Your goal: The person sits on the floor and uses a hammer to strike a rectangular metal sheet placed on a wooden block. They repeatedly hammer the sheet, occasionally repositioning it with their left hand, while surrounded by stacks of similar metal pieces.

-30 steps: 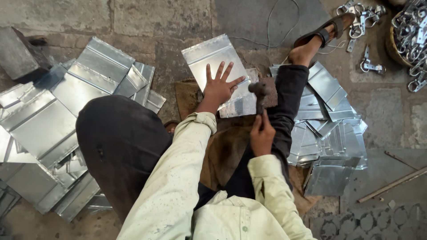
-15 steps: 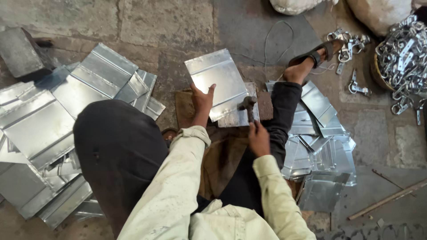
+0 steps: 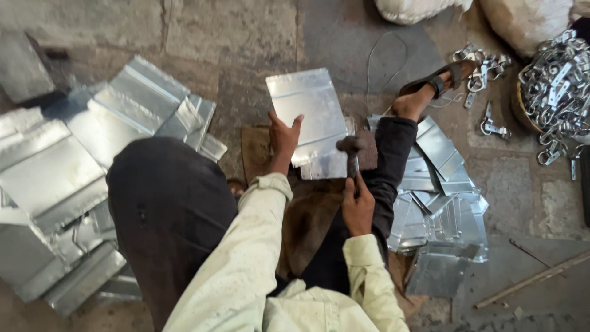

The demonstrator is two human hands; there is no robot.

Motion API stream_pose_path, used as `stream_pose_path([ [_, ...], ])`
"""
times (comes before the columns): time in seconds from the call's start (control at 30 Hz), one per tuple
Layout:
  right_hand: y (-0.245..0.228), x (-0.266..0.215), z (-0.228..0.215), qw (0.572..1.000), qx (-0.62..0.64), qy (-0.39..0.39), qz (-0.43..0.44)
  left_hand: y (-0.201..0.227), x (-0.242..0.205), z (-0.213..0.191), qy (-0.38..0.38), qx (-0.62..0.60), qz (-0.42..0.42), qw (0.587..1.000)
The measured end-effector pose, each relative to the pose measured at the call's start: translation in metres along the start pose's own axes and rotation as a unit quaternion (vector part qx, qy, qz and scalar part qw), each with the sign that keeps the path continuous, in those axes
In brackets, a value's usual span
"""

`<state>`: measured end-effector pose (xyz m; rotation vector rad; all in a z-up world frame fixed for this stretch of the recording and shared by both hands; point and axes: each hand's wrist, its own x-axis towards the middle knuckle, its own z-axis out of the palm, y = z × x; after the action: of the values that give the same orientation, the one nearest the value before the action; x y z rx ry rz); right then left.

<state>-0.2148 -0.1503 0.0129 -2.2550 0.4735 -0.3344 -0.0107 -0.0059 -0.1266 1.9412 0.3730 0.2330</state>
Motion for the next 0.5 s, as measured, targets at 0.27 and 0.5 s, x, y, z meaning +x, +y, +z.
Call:
stream_pose_path([
  [0.27,-0.011,0.013,-0.004,0.998,-0.038,-0.033,-0.038,0.004,0.005,0.01,-0.048,0.013,-0.043,0.998],
  [0.5,-0.017,0.007,-0.002,0.994,-0.086,-0.068,0.025,0.018,0.003,0.003,-0.065,0.039,-0.054,0.996],
])
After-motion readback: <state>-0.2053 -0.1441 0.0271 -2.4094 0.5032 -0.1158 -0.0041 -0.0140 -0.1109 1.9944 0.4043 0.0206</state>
